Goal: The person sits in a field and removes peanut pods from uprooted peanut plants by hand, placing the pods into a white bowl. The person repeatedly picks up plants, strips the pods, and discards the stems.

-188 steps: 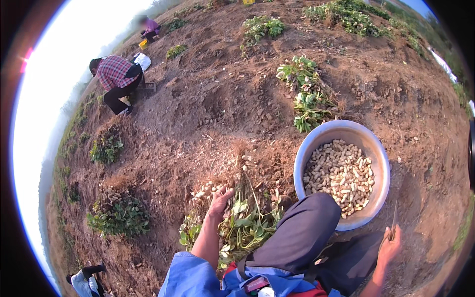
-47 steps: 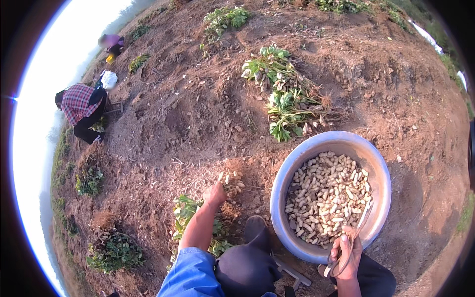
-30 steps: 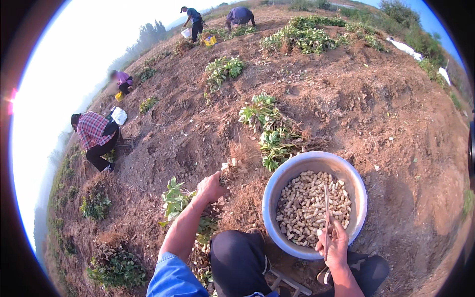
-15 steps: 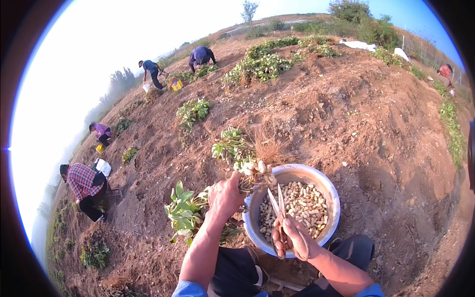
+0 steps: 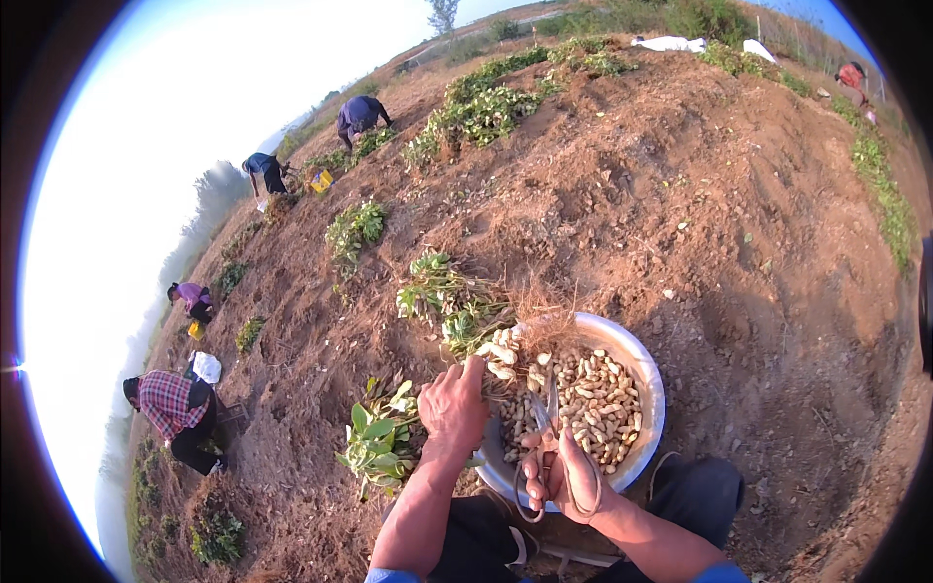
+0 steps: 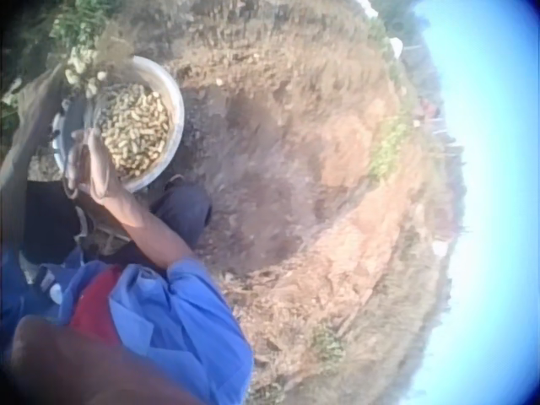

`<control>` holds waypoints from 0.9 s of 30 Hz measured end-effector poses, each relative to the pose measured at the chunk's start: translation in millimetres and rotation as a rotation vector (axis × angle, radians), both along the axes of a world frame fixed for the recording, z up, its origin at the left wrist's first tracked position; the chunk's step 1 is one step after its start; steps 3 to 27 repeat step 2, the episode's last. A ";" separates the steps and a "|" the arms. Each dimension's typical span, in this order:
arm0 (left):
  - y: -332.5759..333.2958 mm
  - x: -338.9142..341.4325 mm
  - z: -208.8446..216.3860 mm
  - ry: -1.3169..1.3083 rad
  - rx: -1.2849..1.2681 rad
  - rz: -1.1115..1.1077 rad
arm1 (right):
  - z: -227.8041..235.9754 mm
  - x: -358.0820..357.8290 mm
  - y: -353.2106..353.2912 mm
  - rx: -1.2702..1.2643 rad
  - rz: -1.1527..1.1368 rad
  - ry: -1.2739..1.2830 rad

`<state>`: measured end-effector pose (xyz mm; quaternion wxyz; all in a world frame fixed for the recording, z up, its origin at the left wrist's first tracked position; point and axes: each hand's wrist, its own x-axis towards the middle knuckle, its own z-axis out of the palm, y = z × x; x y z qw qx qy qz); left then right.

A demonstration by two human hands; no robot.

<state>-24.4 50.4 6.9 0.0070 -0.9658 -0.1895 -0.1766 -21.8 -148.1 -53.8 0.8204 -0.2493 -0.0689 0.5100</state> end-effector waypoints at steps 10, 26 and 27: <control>-3.5 6.2 -2.2 0.018 0.003 0.014 | -14.2 1.4 -1.8 -0.060 -0.002 -0.003; -3.5 6.2 -2.2 0.018 0.003 0.014 | -14.2 1.4 -1.8 -0.060 -0.002 -0.003; -3.5 6.2 -2.2 0.018 0.003 0.014 | -14.2 1.4 -1.8 -0.060 -0.002 -0.003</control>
